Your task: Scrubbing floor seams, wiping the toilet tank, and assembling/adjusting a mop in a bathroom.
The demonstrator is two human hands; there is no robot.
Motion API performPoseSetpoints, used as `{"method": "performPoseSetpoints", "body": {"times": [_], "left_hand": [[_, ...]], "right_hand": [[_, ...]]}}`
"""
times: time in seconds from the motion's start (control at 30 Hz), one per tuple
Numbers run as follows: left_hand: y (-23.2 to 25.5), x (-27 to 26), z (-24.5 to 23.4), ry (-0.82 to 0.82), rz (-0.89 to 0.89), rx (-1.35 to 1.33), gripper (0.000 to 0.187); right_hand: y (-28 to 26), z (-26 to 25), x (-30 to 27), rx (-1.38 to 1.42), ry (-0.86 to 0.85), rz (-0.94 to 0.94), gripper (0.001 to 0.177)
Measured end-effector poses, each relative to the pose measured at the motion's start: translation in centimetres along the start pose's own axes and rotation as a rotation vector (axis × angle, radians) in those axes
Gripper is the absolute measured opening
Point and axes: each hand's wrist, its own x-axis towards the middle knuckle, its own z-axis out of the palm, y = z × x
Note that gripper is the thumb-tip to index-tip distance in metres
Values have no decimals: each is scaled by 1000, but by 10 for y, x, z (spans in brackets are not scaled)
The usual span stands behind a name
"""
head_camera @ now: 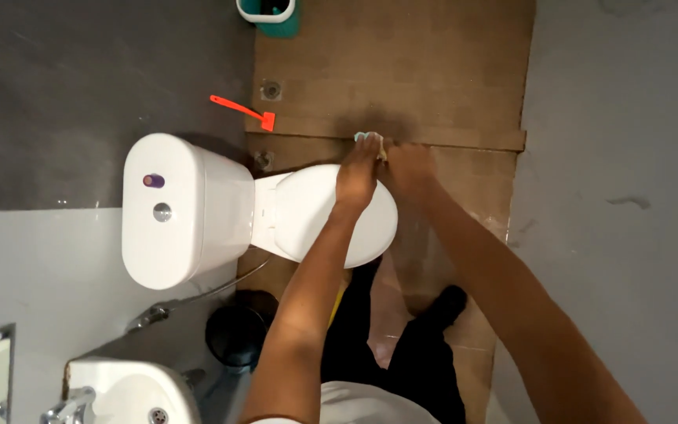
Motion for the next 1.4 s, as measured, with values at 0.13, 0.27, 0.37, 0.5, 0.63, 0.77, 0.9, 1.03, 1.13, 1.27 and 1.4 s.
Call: {"method": "performPoseSetpoints", "body": {"times": [0.13, 0.27, 0.37, 0.5, 0.63, 0.77, 0.9, 1.03, 1.13, 1.27, 1.4], "left_hand": [[5, 1, 2, 20, 0, -31, 52], [20, -1, 4, 117, -13, -178, 47], [35, 1, 16, 141, -41, -110, 48], [63, 0, 21, 167, -32, -162, 51], [82, 5, 48, 203, -40, -167, 47], [104, 6, 67, 212, -53, -178, 45], [123, 8, 83, 223, -33, -207, 47], [144, 16, 100, 166, -55, -216, 44], [161, 26, 106, 189, -9, -230, 45], [184, 35, 113, 196, 34, -284, 43], [205, 39, 121, 179, 13, -302, 47]], "right_hand": [[-2, -13, -4, -32, -8, -31, 43], [9, -9, -5, -75, -120, 10, 25], [21, -12, -11, -105, -130, 20, 25], [54, 7, -18, -74, 129, -68, 28], [82, 4, -27, -74, 188, -109, 28], [117, 22, -30, -151, 220, -167, 17], [143, 22, -38, -135, 295, -173, 14], [169, 20, -44, -145, 210, -88, 16], [184, 7, -50, -163, 171, -42, 15], [206, -4, -60, -159, 219, -46, 15], [224, -13, -72, -174, 307, -56, 18]]}}
